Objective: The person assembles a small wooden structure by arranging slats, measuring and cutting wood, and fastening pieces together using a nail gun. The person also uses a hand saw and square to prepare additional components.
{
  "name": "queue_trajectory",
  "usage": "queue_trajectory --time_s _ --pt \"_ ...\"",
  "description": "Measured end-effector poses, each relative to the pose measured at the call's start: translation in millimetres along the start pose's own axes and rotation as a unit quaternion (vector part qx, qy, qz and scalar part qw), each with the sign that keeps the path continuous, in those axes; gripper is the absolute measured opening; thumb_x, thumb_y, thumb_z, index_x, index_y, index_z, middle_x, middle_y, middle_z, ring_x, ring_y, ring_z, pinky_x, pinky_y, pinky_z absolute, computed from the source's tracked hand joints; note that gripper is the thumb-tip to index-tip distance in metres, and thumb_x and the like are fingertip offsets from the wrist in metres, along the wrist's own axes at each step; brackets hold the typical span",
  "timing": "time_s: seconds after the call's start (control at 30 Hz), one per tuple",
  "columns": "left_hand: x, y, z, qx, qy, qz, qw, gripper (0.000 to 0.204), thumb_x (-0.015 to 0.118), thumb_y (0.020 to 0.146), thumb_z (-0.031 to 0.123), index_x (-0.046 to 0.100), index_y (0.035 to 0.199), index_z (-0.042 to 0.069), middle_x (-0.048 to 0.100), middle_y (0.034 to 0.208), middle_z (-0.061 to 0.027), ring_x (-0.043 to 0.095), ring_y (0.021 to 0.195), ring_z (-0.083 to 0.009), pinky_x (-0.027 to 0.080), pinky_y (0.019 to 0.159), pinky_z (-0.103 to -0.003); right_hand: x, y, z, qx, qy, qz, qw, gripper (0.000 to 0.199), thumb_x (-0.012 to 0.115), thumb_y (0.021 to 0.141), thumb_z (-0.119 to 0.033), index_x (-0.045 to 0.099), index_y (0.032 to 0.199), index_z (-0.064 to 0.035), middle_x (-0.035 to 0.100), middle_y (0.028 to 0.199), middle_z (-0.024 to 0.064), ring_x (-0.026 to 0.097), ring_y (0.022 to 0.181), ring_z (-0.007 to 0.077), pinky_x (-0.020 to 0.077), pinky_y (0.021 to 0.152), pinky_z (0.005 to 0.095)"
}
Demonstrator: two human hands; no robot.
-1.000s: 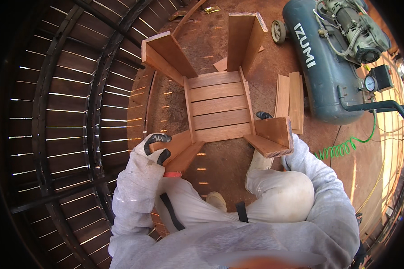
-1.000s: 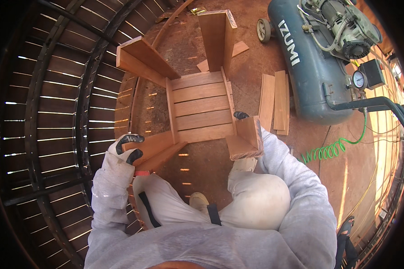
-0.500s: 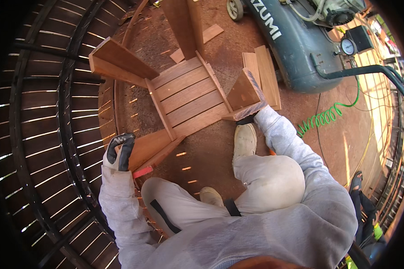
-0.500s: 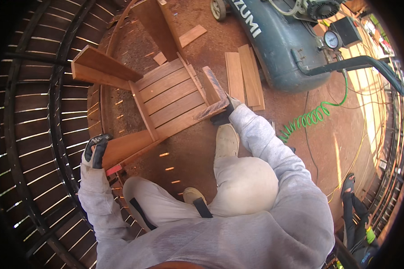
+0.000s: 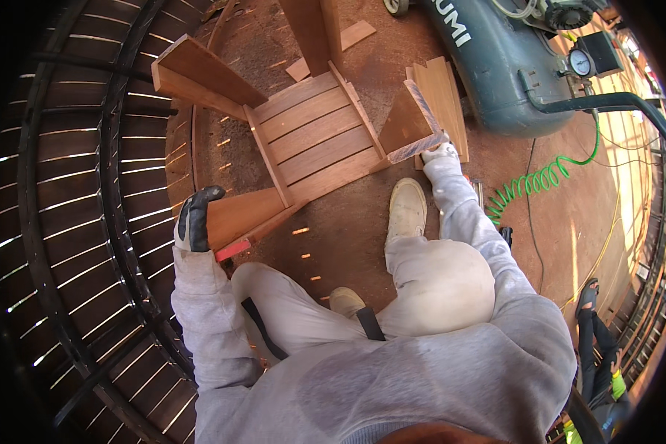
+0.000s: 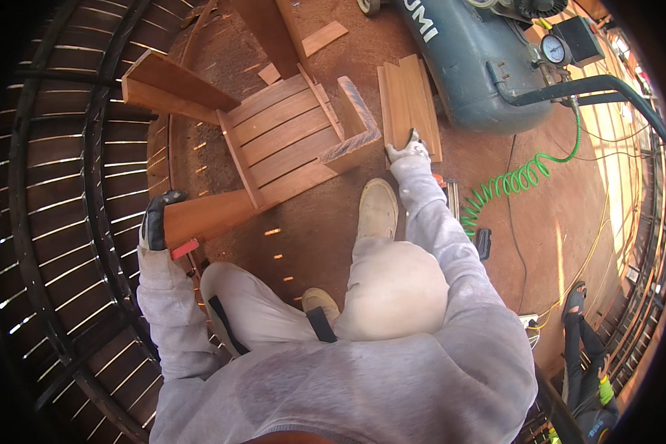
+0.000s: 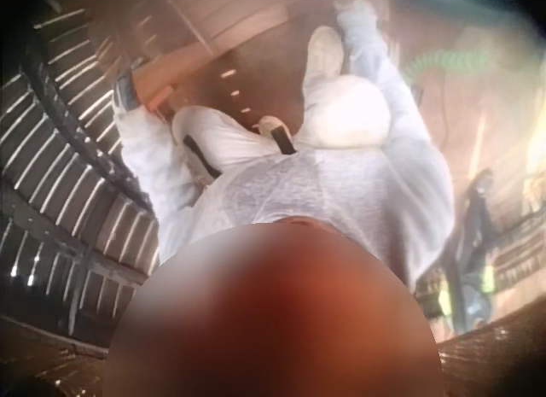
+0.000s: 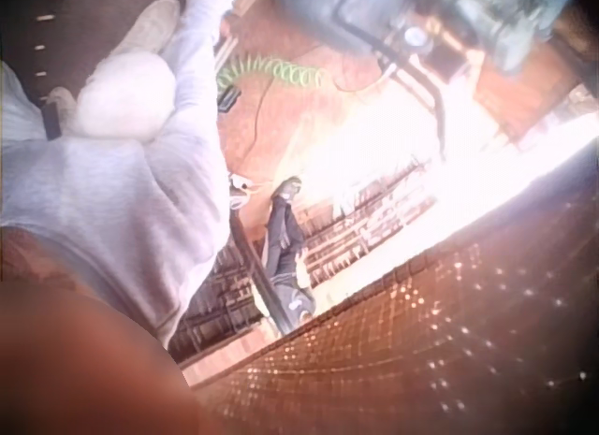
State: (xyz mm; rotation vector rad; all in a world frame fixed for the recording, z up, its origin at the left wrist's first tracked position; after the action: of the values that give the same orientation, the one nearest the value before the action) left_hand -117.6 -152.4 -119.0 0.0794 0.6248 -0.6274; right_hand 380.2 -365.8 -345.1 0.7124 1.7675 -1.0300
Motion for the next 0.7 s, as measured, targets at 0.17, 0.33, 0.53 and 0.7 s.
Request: queue_trajectory --time_s 0.17,0.33,0.53,0.7 --pt "10 -15 108 0.002 0.089 0.185 0.979 0.031 0.05 0.099 0.021 0.057 0.121 -0.001 0.06 0.121 -0.0113 0.059 0.105 -0.0206 0.046 0.094 -0.032 -86 -27 31 -0.076 0.641 -0.192 0.739 0.066 0.068 0.086 -0.023 0.039 0.142 -0.0049 0.065 0.105 0.0154 0.066 0.082 0.0247 0.055 0.067 0.0376" --pt "-17 -19 165 0.15 0.04 0.231 0.961 0.044 0.06 0.09 0.006 0.049 0.133 0.003 0.054 0.132 -0.0155 0.054 0.122 -0.023 0.042 0.103 -0.035 -273 -121 -9 -0.374 0.503 -0.112 0.771 0.073 0.07 0.084 -0.036 0.043 0.139 0.0022 0.062 0.118 0.0175 0.062 0.108 0.0268 0.0504 0.091 0.0392" --pt "-29 -34 195 0.279 0.07 0.082 0.954 0.076 0.074 0.078 0.012 0.038 0.144 0.005 0.045 0.143 -0.0165 0.044 0.133 -0.0286 0.037 0.109 -0.04 -354 -196 -73 -0.587 0.061 0.035 0.807 0.048 0.065 0.075 -0.006 0.063 0.122 -0.0052 0.065 0.119 0.0108 0.061 0.107 0.025 0.0462 0.097 0.035" --pt "-30 -27 193 0.172 0.077 -0.061 0.98 0.055 0.073 0.079 0.014 0.054 0.13 0.003 0.061 0.122 -0.0154 0.058 0.115 -0.0253 0.045 0.101 -0.035 -352 -202 -124 -0.638 0.03 0.033 0.769 0.046 0.065 0.072 -0.004 0.067 0.117 -0.0149 0.067 0.11 0.0066 0.061 0.103 0.0264 0.0486 0.093 0.0364"
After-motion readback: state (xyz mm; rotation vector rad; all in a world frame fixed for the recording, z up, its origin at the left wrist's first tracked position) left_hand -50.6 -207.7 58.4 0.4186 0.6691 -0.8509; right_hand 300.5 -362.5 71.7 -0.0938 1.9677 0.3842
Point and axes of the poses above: each hand's wrist, its own y-axis towards the middle knuckle, its own x-axis out of the palm, z = x × y, the point moved 2 cm from there along y, towards the middle knuckle
